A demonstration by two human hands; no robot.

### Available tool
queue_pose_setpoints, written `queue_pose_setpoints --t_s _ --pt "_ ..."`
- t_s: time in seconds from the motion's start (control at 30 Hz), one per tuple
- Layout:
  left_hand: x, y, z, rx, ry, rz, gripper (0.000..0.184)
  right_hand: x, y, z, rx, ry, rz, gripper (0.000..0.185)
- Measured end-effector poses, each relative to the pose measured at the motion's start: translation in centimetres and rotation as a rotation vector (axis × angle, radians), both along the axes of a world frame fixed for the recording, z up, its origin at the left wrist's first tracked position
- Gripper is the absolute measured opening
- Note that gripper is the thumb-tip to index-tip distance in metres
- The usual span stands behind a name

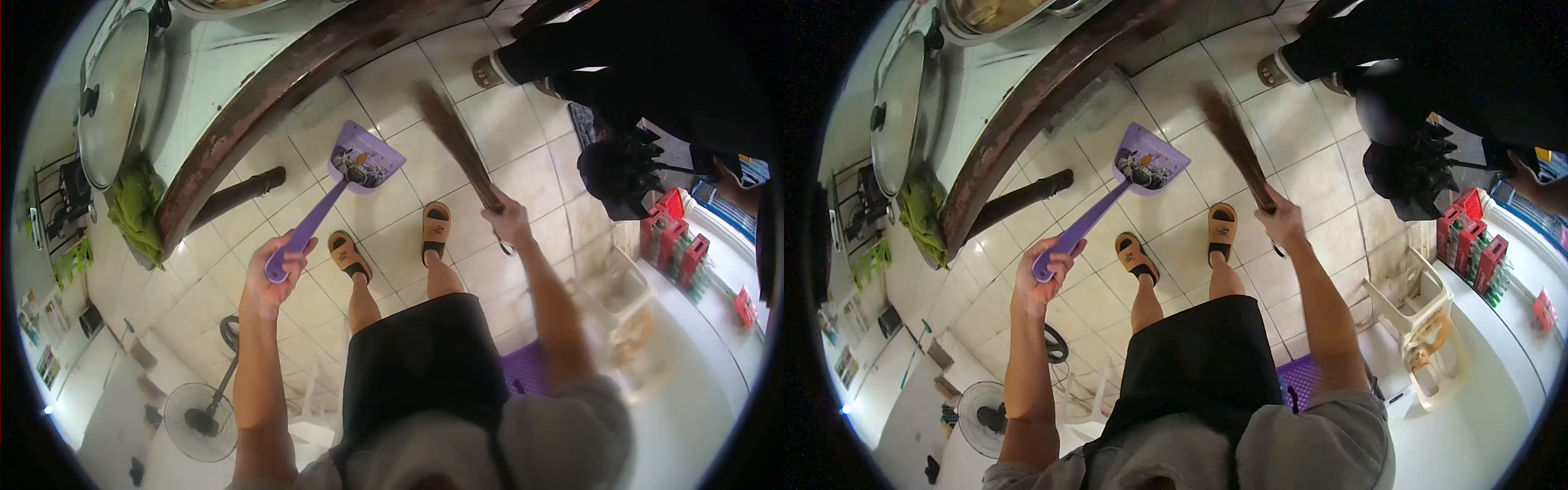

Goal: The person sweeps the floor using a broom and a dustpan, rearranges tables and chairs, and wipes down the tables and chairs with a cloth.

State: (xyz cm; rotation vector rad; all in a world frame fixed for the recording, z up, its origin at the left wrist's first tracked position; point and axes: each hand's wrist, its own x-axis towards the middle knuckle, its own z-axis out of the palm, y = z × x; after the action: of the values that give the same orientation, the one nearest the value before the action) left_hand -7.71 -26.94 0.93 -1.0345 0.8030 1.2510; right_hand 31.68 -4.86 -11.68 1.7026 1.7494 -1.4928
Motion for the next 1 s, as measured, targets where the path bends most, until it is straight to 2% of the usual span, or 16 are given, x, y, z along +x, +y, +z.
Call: queue_pose_setpoints --t_s 0.07,0.1,0.17,0.23,0.27,0.3,0.37,0.4,0.47,0.53,0.6,0.67,0.77,0.87,0.93,1.0 --pt "-0.4 -1.2 0.3 -0.002 0.002 0.000 0.029 -2.0 -2.2 -7.0 0.076 0.027 -0.233 0.065" --pt "-0.6 -1.6 0.3 -0.015 0.008 -0.019 0.028 -2.3 -5.6 -11.3 0.108 -0.085 -0.071 0.065" --pt "-1.5 -1.9 -0.4 -0.014 0.016 -0.048 0.027 -4.4 -11.1 -13.5 0.259 -0.134 0.218 0.065" --pt "-1.5 -2.6 -1.4 -0.038 0.032 -0.111 0.025 -4.4 -16.1 -9.0 0.113 -0.082 0.216 0.062" --pt "-1.7 -2.7 -1.5 -0.032 0.027 -0.120 0.025 -5.1 -16.3 -4.2 -0.135 -0.079 0.080 0.061" --pt "-2.0 -2.8 -1.6 -0.042 0.027 -0.129 0.024 -5.3 -16.1 -0.1 -0.124 -0.081 0.072 0.061" --pt "-2.3 -3.2 -1.1 -0.047 0.022 -0.140 0.024 -4.5 -15.5 5.5 -0.195 0.048 -0.227 0.061" --pt "-2.6 -3.5 -0.5 -0.037 0.034 -0.156 0.024 -3.5 -15.5 4.6 -0.188 0.045 -0.232 0.061" --pt "-2.9 -4.1 0.4 -0.025 0.042 -0.178 0.024 -1.5 -15.8 0.5 0.231 -0.019 -0.311 0.063" --pt "-3.3 -4.6 0.7 -0.009 0.011 -0.185 0.024 -2.0 -13.8 -4.0 0.248 -0.073 -0.413 0.064" --pt "-3.3 -5.3 -0.8 -0.010 0.001 -0.191 0.023 -3.1 -13.8 -7.6 0.120 -0.022 -0.548 0.067" --pt "-3.6 -5.6 -1.8 -0.009 -0.007 -0.205 0.023 -4.4 -15.8 -10.2 -0.055 -0.252 -0.088 0.070" --pt "-3.3 -6.4 -2.2 -0.031 0.016 -0.200 0.023 -5.2 -20.7 -5.2 0.025 -0.119 -0.046 0.063" --pt "-4.3 -8.6 -1.9 0.050 0.020 -0.159 0.031 -6.9 -19.4 2.5 0.053 0.009 -0.023 0.061" --pt "-4.2 -10.6 -0.6 0.065 0.012 -0.106 0.029 -8.5 -17.7 4.6 0.145 0.070 0.190 0.063" --pt "-4.1 -13.1 0.3 0.073 0.035 -0.065 0.035 -13.7 -13.9 4.5 0.336 -0.102 0.422 0.052"
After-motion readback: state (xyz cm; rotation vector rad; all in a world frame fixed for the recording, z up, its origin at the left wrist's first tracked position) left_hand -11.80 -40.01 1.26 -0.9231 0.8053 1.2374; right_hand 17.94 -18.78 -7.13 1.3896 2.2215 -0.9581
